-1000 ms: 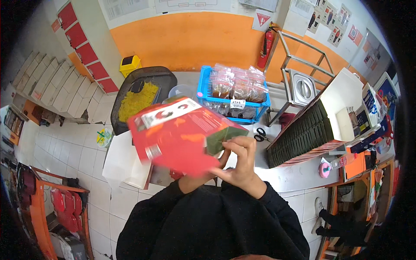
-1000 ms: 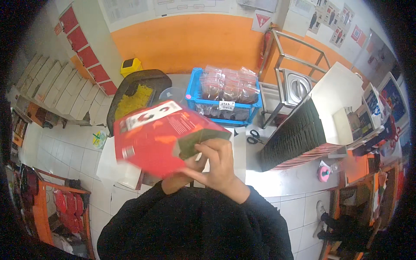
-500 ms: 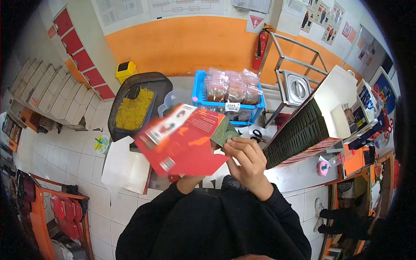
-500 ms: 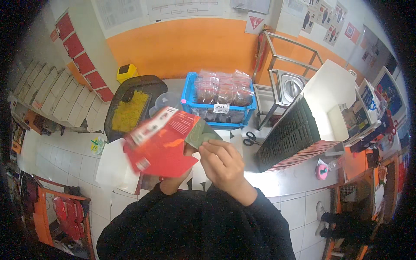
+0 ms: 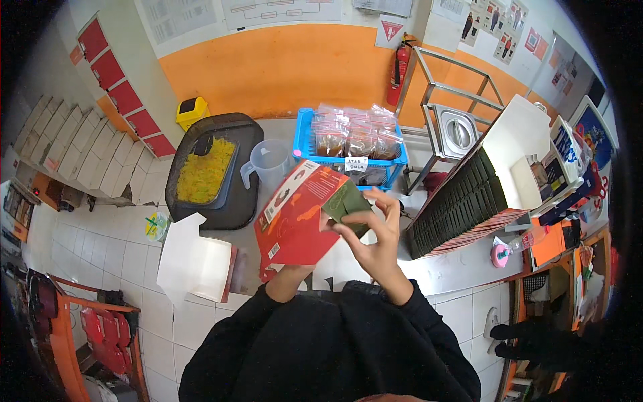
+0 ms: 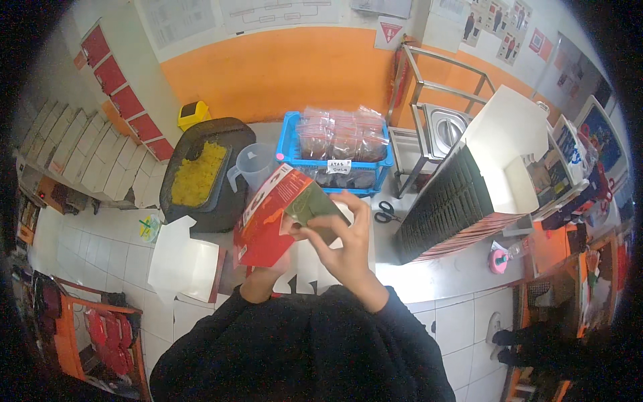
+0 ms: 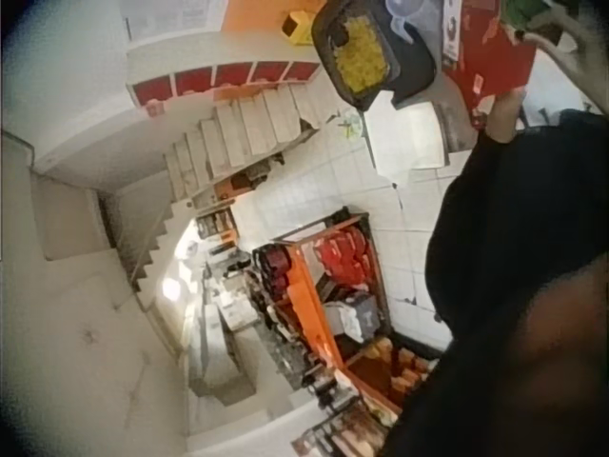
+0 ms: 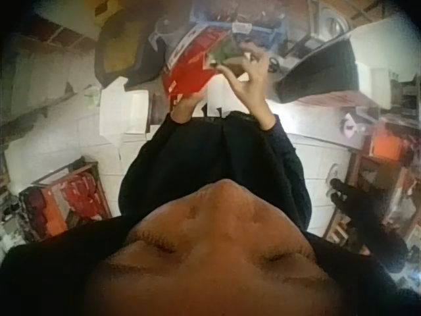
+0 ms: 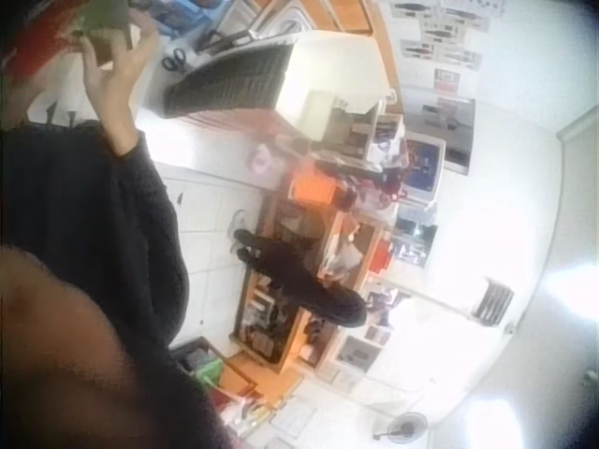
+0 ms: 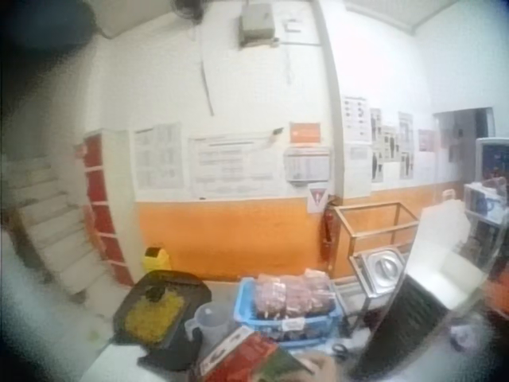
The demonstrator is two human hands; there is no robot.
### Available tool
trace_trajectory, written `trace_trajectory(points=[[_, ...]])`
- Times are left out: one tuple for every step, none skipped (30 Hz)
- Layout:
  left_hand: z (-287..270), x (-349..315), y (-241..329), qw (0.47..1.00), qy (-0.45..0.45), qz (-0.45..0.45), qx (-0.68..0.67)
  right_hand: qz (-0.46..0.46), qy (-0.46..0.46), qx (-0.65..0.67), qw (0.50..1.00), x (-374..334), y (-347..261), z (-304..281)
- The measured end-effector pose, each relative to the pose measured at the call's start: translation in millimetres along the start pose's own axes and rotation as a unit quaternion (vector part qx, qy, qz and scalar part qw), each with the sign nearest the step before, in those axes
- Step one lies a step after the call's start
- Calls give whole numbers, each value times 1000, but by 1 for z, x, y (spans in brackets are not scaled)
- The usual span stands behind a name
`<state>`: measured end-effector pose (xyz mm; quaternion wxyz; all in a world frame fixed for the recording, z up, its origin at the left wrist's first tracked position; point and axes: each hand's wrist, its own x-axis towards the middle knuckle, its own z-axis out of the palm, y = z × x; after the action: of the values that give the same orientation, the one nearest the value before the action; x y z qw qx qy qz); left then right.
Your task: The person folds and assembles cardboard food boxes by hand, handling a stack of boxes and a drink.
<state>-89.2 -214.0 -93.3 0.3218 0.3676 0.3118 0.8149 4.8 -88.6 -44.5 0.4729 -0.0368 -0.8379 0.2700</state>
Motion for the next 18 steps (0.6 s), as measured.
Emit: trace_trajectory(points=[[-3, -3, 2, 998, 29, -12, 61, 33, -31, 36, 998, 2, -2, -2], [-6, -6, 3, 991, 57, -26, 121, 32, -31, 37, 998, 2, 3, -2], [-21, -15, 0, 990, 26, -33, 137, 113, -48, 144, 982, 0, 10, 0], [-21, -14, 6, 989, 9, -36, 143, 192, -63, 245, 948, -1, 17, -2], [-20, -13, 12, 988, -9, -40, 149, 228, -59, 231, 944, 0, 23, -7], [-17, -14, 19, 923, -48, -13, 381, 243, -35, 253, 936, -4, 35, -10], [-12, -12, 28, 802, -80, 14, 591, 307, -20, 310, 900, 4, 31, -17], [-10, -12, 32, 803, -82, 16, 590, 368, -1, 360, 857, 10, 26, -28], [-9, -12, 34, 735, -79, 24, 673, 379, 9, 409, 830, 8, 33, -33], [-9, -14, 37, 655, -71, 30, 752, 388, 16, 461, 798, 7, 38, -37], [-22, -20, 34, 647, -69, 55, 758, 409, 4, 468, 784, 9, 35, -43], [-32, -23, 33, 646, -67, 55, 759, 408, 2, 469, 783, 7, 36, -44], [-35, -23, 34, 727, -64, 58, 681, 371, -54, 510, 774, 5, 37, -45], [-36, -23, 36, 799, -61, 61, 595, 331, -109, 547, 761, 2, 38, -46], [-31, -29, 37, 829, -21, 41, 557, 249, -219, 431, 839, -1, 38, -47], [-21, -33, 41, 856, 24, 23, 516, 83, -311, 205, 924, 8, 30, -49], [-18, -35, 43, 956, 30, -25, 291, 60, -319, 194, 926, 9, 18, -44], [-11, -36, 46, 985, -10, -7, 172, 37, -325, 182, 927, 7, 6, -37]])
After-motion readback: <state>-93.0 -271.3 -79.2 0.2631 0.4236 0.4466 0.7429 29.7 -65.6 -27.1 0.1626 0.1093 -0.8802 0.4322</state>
